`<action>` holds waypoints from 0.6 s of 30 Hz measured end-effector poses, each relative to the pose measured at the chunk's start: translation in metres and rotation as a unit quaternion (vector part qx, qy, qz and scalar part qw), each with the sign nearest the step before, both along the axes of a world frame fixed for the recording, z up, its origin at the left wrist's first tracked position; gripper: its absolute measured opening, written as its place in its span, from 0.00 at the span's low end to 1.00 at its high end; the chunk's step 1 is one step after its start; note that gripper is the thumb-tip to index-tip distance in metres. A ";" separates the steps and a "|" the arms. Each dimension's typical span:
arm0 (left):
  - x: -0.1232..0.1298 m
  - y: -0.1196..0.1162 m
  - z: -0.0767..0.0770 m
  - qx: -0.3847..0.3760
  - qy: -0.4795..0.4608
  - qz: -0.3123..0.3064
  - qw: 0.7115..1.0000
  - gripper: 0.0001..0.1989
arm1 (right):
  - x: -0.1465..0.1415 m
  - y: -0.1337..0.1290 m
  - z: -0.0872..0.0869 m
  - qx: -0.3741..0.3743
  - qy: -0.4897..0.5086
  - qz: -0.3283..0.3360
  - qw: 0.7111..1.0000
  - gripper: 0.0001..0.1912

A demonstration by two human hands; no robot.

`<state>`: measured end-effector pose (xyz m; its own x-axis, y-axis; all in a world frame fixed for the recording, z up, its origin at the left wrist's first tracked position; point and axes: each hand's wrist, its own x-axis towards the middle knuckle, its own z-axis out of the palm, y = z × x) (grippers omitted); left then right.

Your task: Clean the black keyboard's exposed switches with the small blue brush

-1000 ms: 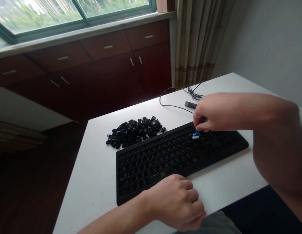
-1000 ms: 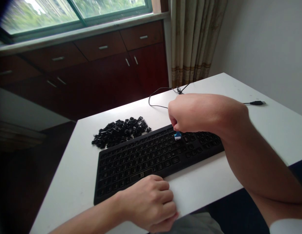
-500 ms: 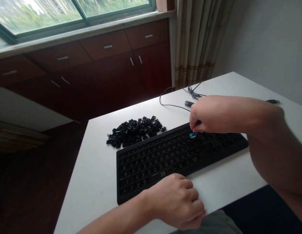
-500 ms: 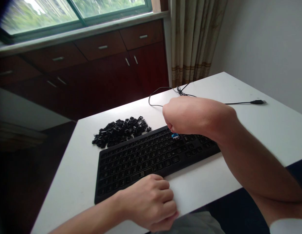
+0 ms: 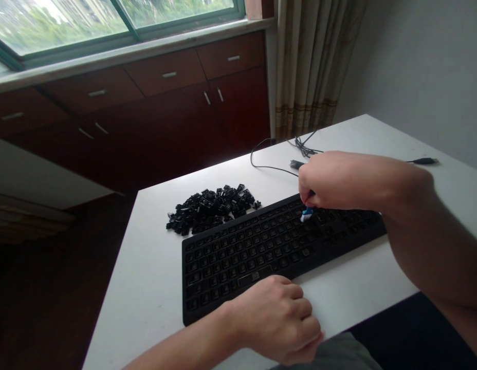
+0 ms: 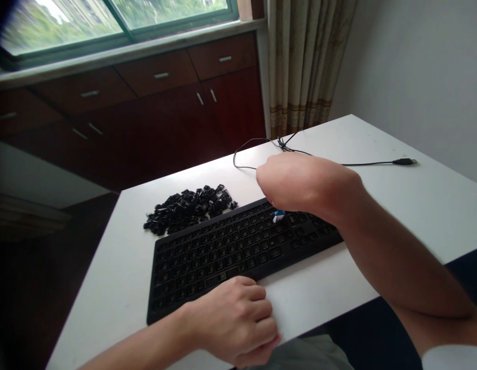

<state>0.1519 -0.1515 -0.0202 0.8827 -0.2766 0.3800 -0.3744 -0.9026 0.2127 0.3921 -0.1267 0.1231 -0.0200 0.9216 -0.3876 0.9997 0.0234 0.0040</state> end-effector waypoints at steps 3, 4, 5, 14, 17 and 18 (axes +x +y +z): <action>0.000 0.000 0.000 0.006 0.004 0.001 1.000 0.16 | 0.000 -0.001 0.001 -0.009 0.009 0.007 1.000 0.08; 0.000 0.000 0.000 0.008 0.005 0.001 1.000 0.17 | 0.000 -0.001 0.002 -0.016 0.016 0.008 1.000 0.08; -0.001 0.000 -0.001 0.010 0.007 0.000 1.000 0.16 | 0.001 -0.001 0.003 -0.022 0.022 0.007 0.999 0.08; -0.002 -0.001 -0.002 0.018 0.014 0.001 1.000 0.16 | 0.001 0.001 0.008 -0.043 0.043 0.023 0.998 0.09; -0.001 0.000 -0.002 0.033 0.028 -0.006 0.999 0.17 | 0.001 0.001 0.008 -0.047 0.052 0.032 0.997 0.10; -0.001 0.000 -0.002 0.034 0.029 -0.007 0.999 0.16 | 0.002 0.001 0.008 -0.050 0.056 0.033 0.997 0.09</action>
